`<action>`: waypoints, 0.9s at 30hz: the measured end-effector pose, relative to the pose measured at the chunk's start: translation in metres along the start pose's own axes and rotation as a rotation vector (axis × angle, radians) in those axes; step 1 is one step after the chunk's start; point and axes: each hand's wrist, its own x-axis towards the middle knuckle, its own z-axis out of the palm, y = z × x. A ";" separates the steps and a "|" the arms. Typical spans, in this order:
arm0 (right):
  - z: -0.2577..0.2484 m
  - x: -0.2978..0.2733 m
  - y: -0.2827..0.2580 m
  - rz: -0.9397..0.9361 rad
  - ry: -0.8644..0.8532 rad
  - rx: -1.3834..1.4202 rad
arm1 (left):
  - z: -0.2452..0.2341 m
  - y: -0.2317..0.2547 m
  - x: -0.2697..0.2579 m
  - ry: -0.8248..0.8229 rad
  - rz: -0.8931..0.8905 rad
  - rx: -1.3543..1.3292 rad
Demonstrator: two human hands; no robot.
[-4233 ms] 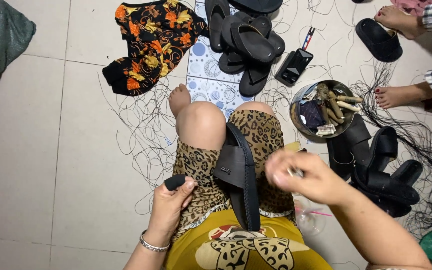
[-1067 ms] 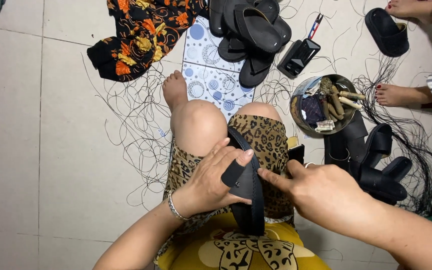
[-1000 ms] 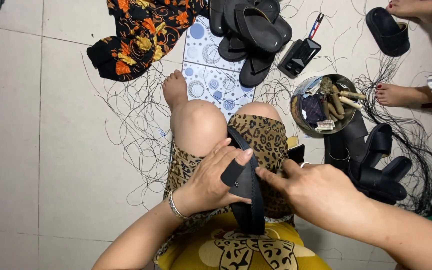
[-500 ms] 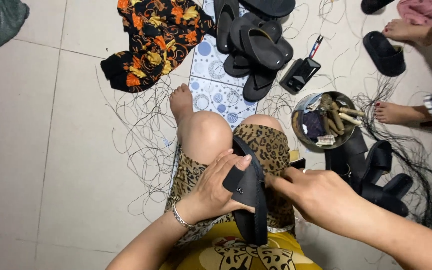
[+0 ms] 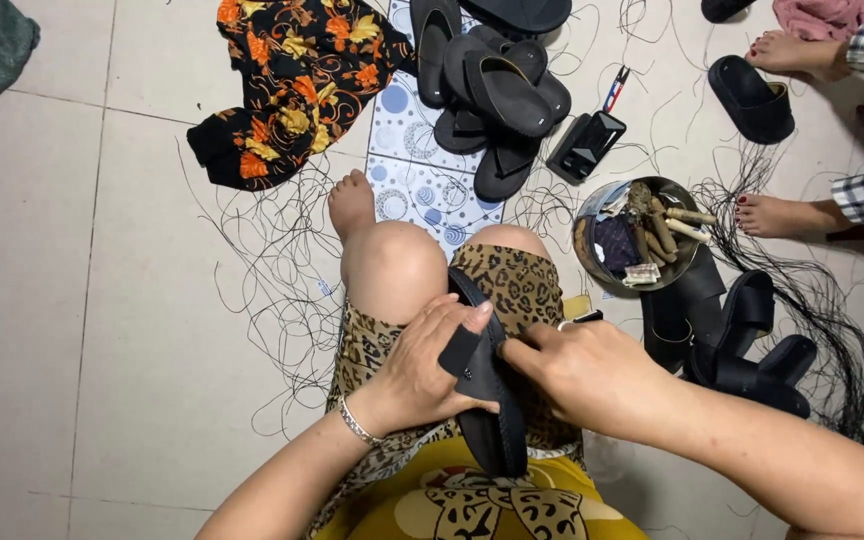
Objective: Hand-stitching a black sandal to repair or assemble it.
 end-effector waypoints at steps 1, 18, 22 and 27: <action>-0.002 0.002 -0.001 0.013 -0.022 0.014 | 0.002 0.001 -0.001 0.015 -0.003 0.025; -0.009 0.004 -0.002 -0.012 0.094 -0.091 | -0.018 0.080 -0.068 0.440 -0.524 -1.024; -0.032 0.018 0.007 -0.041 -0.035 -0.021 | 0.028 0.078 -0.066 0.529 -1.169 -1.584; -0.051 0.036 0.010 -0.080 -0.191 -0.040 | 0.057 0.072 -0.039 0.726 -1.422 -1.648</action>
